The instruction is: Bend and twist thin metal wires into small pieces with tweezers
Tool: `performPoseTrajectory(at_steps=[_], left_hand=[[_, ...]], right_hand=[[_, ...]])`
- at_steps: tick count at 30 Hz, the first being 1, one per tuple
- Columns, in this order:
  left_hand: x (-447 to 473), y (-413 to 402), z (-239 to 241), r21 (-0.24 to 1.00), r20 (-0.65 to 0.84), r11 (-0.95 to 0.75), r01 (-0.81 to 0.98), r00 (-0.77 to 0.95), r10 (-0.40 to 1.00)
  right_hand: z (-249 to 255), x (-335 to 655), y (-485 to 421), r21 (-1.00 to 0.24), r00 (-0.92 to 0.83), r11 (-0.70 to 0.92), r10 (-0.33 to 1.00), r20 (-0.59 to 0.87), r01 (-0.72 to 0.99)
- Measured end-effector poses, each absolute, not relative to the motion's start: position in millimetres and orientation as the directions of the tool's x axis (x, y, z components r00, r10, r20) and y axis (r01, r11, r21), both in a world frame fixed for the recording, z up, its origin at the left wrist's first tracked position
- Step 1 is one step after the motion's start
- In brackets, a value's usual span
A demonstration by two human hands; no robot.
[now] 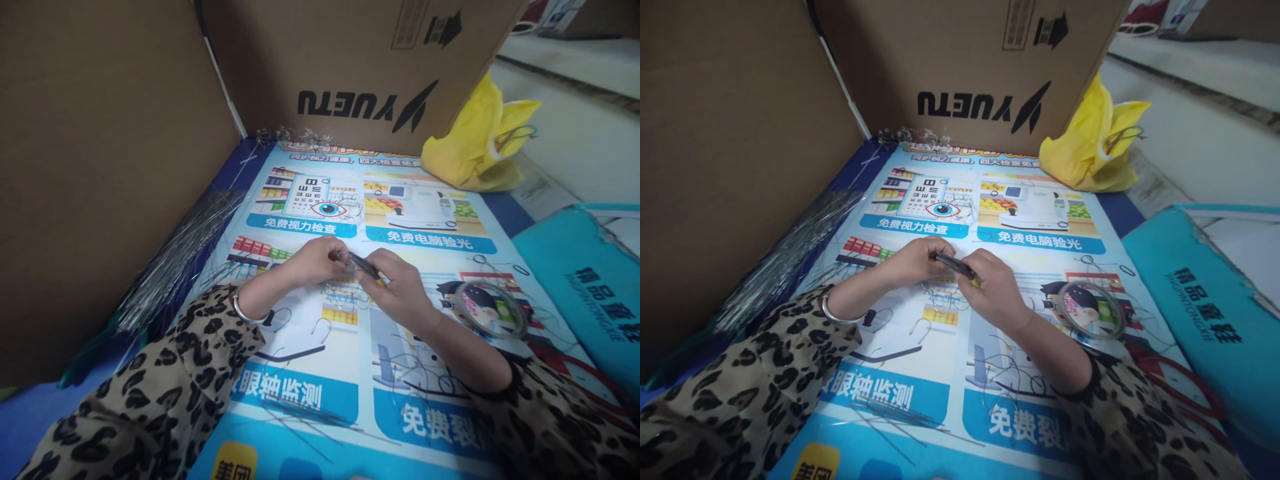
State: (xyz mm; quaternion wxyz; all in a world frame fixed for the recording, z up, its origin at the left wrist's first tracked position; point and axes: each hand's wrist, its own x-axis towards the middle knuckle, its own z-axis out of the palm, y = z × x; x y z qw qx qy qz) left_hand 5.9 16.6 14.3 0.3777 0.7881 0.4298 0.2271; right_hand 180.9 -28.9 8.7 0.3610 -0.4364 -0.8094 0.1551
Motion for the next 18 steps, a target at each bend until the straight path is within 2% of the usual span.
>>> performPoseTrajectory(at_steps=[4, 13, 18], left_hand=[[5.4, 16.0, 15.1, 0.78, 0.04, -0.365, 0.508, 0.542, 0.84], [5.1, 15.1, 14.8, 0.76, 0.068, -0.399, 0.513, 0.548, 0.833], [5.6, 14.7, 17.8, 0.732, 0.079, -0.429, 0.529, 0.56, 0.825]], right_hand=[[11.4, 180.4, -29.6, -0.639, -0.314, 0.506, 0.862, 0.399, 0.579], [13.7, 178.5, -27.1, -0.846, -0.139, 0.212, 0.976, 0.165, 0.488], [18.1, 178.2, -26.7, -0.85, -0.124, 0.178, 0.983, 0.134, 0.496]])
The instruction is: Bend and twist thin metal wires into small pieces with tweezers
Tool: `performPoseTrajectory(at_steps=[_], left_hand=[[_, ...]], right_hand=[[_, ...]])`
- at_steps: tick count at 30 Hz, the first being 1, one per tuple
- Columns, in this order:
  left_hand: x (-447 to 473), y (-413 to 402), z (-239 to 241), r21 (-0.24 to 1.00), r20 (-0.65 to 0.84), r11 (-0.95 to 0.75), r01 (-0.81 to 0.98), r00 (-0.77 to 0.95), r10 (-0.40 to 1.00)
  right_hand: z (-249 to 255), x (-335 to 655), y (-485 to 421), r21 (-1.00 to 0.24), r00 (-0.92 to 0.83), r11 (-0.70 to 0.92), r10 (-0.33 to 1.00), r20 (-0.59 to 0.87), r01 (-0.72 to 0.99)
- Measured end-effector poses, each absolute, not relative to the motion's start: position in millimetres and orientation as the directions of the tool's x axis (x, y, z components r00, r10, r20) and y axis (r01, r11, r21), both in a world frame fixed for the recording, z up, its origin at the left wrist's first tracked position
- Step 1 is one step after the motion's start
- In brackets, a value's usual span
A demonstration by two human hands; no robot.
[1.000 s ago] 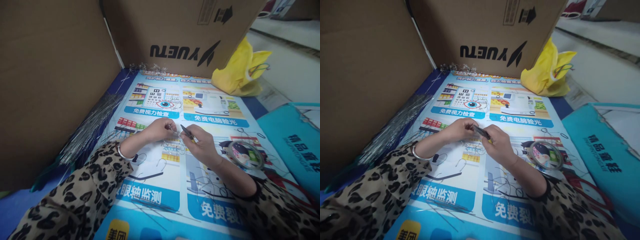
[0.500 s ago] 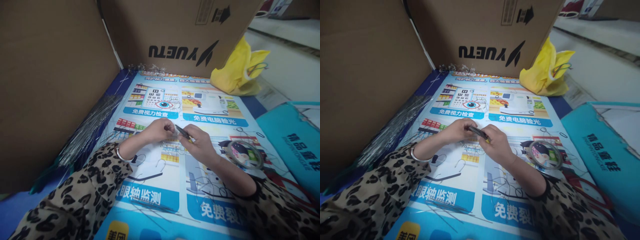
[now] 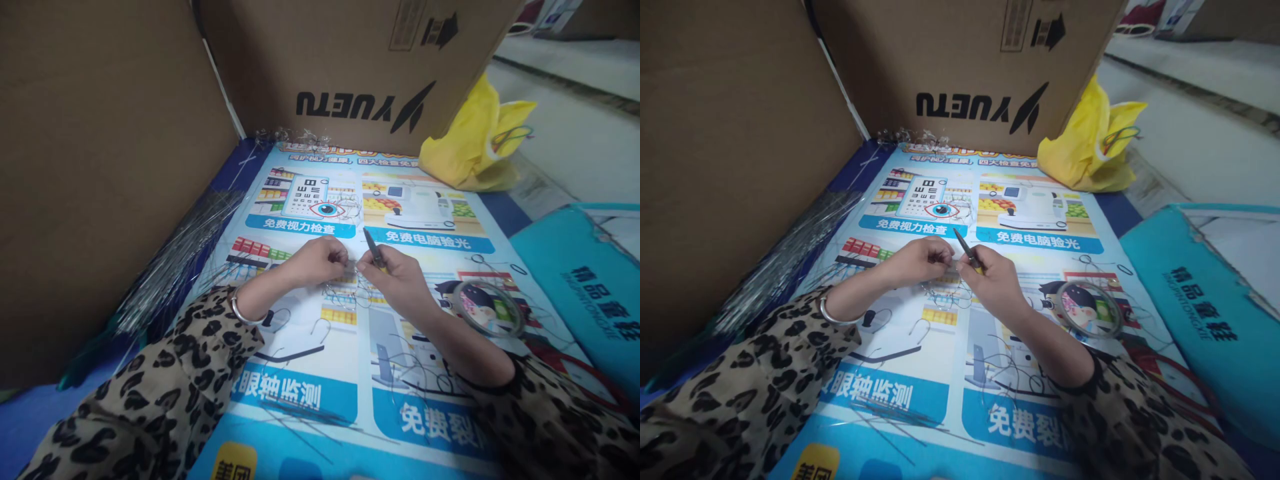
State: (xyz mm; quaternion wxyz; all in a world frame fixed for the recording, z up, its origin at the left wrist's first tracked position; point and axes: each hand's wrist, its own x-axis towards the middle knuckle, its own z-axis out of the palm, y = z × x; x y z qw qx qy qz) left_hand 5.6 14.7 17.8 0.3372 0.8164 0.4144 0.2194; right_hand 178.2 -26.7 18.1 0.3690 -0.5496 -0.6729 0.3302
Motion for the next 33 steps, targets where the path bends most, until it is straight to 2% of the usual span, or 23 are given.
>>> performPoseTrajectory(at_steps=[6, 15, 21, 24, 29, 33], left_hand=[[6, 13, 22, 0.689, 0.078, -0.458, 0.561, 0.571, 0.817], [6, 14, 18, 0.688, 0.113, -0.483, 0.543, 0.577, 0.809], [6, 14, 21, 0.685, 0.089, -0.474, 0.554, 0.582, 0.808], [5, 14, 21, 0.676, 0.091, -0.484, 0.556, 0.588, 0.804], [4, 14, 23, 0.659, 0.078, -0.495, 0.566, 0.604, 0.793], [4, 14, 26, 0.654, 0.076, -0.5, 0.568, 0.608, 0.79]], right_hand=[[15, 182, -23, -0.808, -0.168, 0.208, 0.976, 0.137, 0.551], [14, 187, -20, -0.589, -0.322, 0.46, 0.887, 0.33, 0.664], [14, 189, -21, -0.533, -0.33, 0.519, 0.849, 0.414, 0.668], [18, 186, -24, -0.603, -0.293, 0.473, 0.879, 0.377, 0.643], [24, 182, -27, -0.806, -0.153, 0.197, 0.979, 0.134, 0.557], [24, 183, -26, -0.889, -0.098, 0.09, 0.994, 0.051, 0.45]])
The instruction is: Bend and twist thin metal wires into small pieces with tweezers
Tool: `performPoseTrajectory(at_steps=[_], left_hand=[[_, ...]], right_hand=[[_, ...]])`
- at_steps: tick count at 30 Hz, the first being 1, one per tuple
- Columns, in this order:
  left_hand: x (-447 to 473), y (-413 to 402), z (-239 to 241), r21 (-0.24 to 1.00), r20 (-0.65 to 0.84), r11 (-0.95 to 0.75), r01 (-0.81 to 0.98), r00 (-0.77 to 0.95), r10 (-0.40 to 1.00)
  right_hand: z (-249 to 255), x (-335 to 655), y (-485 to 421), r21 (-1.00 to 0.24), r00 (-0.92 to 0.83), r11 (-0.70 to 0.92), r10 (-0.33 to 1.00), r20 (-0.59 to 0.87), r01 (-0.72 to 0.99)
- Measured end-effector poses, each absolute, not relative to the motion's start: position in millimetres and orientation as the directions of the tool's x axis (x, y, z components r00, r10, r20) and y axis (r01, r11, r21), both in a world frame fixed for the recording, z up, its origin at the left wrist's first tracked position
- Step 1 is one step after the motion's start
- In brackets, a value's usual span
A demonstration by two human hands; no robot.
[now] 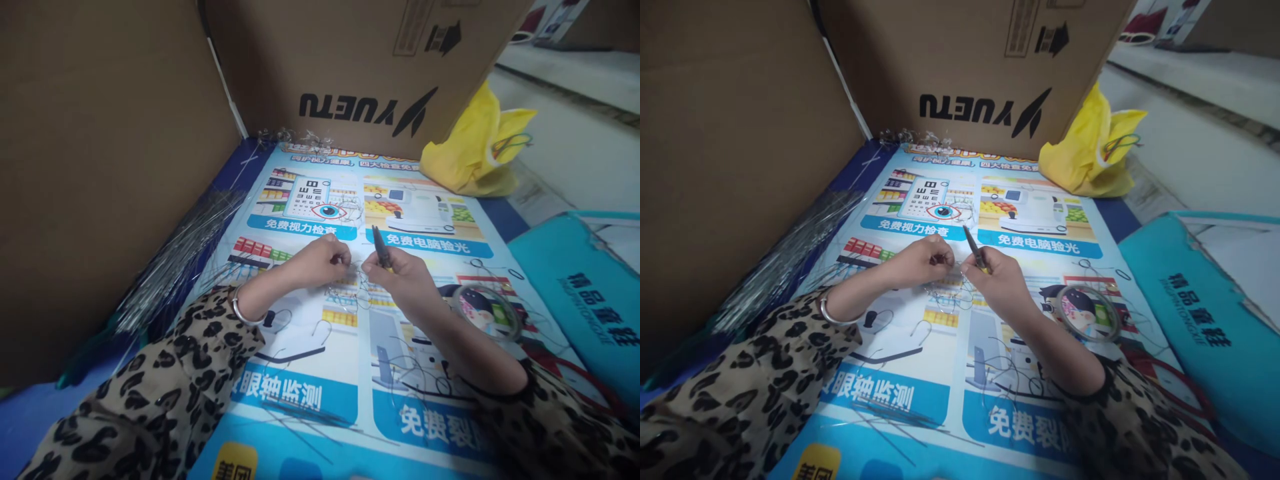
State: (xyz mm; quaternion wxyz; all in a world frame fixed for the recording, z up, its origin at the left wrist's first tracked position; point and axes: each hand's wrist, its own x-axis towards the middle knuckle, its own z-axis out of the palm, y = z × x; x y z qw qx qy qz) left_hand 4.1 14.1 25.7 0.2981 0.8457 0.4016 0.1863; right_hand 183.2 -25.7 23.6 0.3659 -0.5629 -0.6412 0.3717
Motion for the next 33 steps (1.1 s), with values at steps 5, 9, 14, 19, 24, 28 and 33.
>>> performPoseTrajectory(at_steps=[5, 9, 14, 19, 24, 28, 33], left_hand=[[3, 16, 23, 0.682, 0.079, -0.476, 0.556, 0.591, 0.803], [3, 16, 21, 0.699, 0.083, -0.459, 0.549, 0.575, 0.814], [3, 15, 24, 0.687, 0.097, -0.47, 0.554, 0.571, 0.815], [2, 16, 25, 0.691, 0.093, -0.472, 0.548, 0.58, 0.81], [2, 17, 23, 0.707, 0.114, -0.477, 0.522, 0.582, 0.805], [3, 17, 23, 0.708, 0.152, -0.502, 0.497, 0.587, 0.795], [3, 16, 23, 0.718, 0.174, -0.516, 0.467, 0.598, 0.783]], right_hand=[[19, 185, -24, -0.958, -0.102, -0.005, 0.994, -0.036, 0.285], [14, 185, -22, -0.987, -0.092, -0.074, 0.992, -0.087, 0.143], [11, 186, -21, -0.993, -0.109, -0.117, 0.987, -0.119, 0.023], [11, 186, -22, -0.993, -0.102, -0.115, 0.988, -0.116, 0.017], [12, 186, -22, -0.992, -0.092, -0.121, 0.988, -0.122, 0.024], [15, 186, -23, -0.991, -0.096, -0.12, 0.987, -0.125, 0.058], [22, 185, -27, -0.972, -0.117, -0.065, 0.989, -0.093, 0.226]])
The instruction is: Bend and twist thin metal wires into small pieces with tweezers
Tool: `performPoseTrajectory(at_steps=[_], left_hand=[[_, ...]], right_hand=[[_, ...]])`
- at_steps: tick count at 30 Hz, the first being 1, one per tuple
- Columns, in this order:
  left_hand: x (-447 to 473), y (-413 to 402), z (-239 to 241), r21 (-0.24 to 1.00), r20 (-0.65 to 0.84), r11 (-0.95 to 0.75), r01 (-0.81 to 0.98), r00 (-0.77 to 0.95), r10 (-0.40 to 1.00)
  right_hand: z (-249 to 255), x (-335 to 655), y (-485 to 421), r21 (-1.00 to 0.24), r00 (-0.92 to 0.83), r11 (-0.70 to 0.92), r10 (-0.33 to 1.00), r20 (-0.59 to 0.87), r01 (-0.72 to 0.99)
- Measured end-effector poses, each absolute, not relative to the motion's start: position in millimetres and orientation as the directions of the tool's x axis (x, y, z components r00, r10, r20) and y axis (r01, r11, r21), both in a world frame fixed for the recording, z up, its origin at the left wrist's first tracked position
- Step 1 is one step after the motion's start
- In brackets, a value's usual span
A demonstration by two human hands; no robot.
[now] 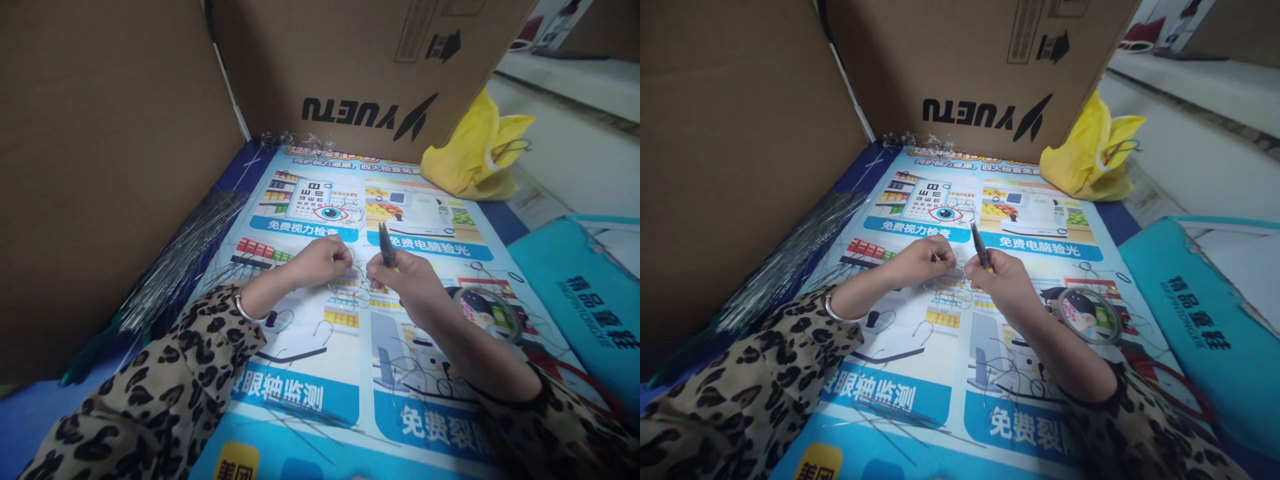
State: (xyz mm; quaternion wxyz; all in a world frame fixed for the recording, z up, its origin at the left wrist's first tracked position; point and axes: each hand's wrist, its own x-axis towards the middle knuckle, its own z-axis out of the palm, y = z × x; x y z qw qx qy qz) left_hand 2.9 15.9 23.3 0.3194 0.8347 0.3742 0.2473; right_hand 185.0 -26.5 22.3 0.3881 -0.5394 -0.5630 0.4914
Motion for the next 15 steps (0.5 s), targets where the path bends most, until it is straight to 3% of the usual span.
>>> performPoseTrajectory(at_steps=[8, 15], left_hand=[[4, 16, 23, 0.709, 0.2, -0.537, 0.457, 0.6, 0.775], [5, 15, 23, 0.741, 0.152, -0.489, 0.46, 0.594, 0.79]], right_hand=[[47, 178, -26, -0.787, -0.157, 0.055, 0.986, -0.053, 0.614], [47, 166, -23, -0.921, -0.187, -0.081, 0.969, -0.163, 0.382]])
